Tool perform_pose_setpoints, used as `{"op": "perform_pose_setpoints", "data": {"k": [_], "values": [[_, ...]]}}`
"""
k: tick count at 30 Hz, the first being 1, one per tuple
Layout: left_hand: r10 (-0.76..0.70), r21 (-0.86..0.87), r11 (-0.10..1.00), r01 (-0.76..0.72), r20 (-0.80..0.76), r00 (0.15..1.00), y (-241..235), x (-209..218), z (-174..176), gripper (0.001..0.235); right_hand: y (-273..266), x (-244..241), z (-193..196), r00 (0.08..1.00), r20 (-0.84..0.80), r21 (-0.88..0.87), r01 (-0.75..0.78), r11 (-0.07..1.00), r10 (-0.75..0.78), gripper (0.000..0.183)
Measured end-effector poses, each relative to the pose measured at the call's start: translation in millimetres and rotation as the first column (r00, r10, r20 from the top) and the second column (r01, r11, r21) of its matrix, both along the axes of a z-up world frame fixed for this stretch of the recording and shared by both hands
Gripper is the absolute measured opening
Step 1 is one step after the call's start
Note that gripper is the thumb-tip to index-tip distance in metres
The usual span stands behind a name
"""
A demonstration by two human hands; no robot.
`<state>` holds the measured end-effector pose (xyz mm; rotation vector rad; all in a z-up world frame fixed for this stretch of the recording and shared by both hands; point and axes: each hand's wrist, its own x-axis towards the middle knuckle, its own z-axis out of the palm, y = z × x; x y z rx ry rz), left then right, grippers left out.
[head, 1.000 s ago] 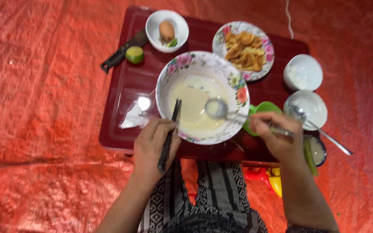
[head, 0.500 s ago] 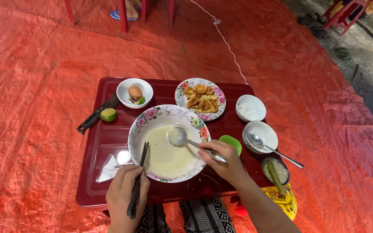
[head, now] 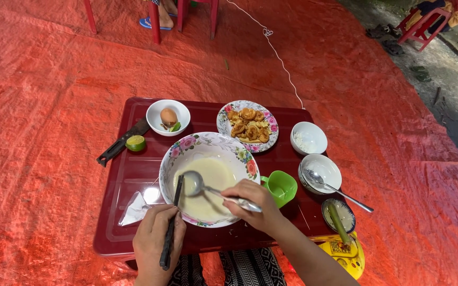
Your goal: The person stirs a pale yellow batter in a floral-patterned bowl using a metal spoon held in the right hand. The left hand holds chopsticks resting on the bowl's rim. The person continues stirring the batter in a circular motion throughout the clip.
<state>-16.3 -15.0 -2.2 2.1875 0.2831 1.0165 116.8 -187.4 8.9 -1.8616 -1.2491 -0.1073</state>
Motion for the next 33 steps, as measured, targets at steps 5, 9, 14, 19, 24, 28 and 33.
{"op": "perform_pose_setpoints", "data": {"k": [5, 9, 14, 19, 24, 28, 33], "values": [[0.003, 0.023, 1.000, -0.004, 0.017, 1.000, 2, 1, -2, 0.009, -4, 23, -6, 0.989, 0.087, -0.036, 0.125, 0.991, -0.122, 0.015], [-0.043, 0.033, 0.999, 0.042, 0.036, 0.998, 3, 1, 3, 0.007, -21, 12, 29, 0.966, 0.134, -0.030, 0.225, 0.974, -0.219, 0.014], [-0.016, 0.034, 0.999, 0.015, 0.024, 1.000, 2, 3, -5, 0.007, -43, -10, 51, 0.976, 0.044, -0.051, 0.214, 0.976, -0.212, 0.011], [-0.008, 0.031, 0.999, 0.008, 0.009, 1.000, 2, 3, -5, 0.007, -49, -21, 46, 0.988, -0.005, -0.082, 0.156, 0.984, -0.156, 0.017], [-0.017, 0.039, 0.999, 0.016, 0.028, 0.999, 2, 3, -2, 0.005, -37, -28, 37, 0.991, -0.083, -0.025, 0.104, 0.994, -0.106, 0.014], [-0.013, 0.042, 0.999, 0.012, 0.017, 1.000, 2, 3, -5, 0.007, -20, -27, 23, 0.994, -0.090, -0.015, 0.067, 0.998, -0.068, 0.014], [-0.003, 0.076, 0.997, 0.001, 0.033, 0.999, 4, 3, -6, 0.008, 0, -10, -16, 0.998, 0.040, -0.006, 0.051, 0.999, -0.050, 0.012]]}}
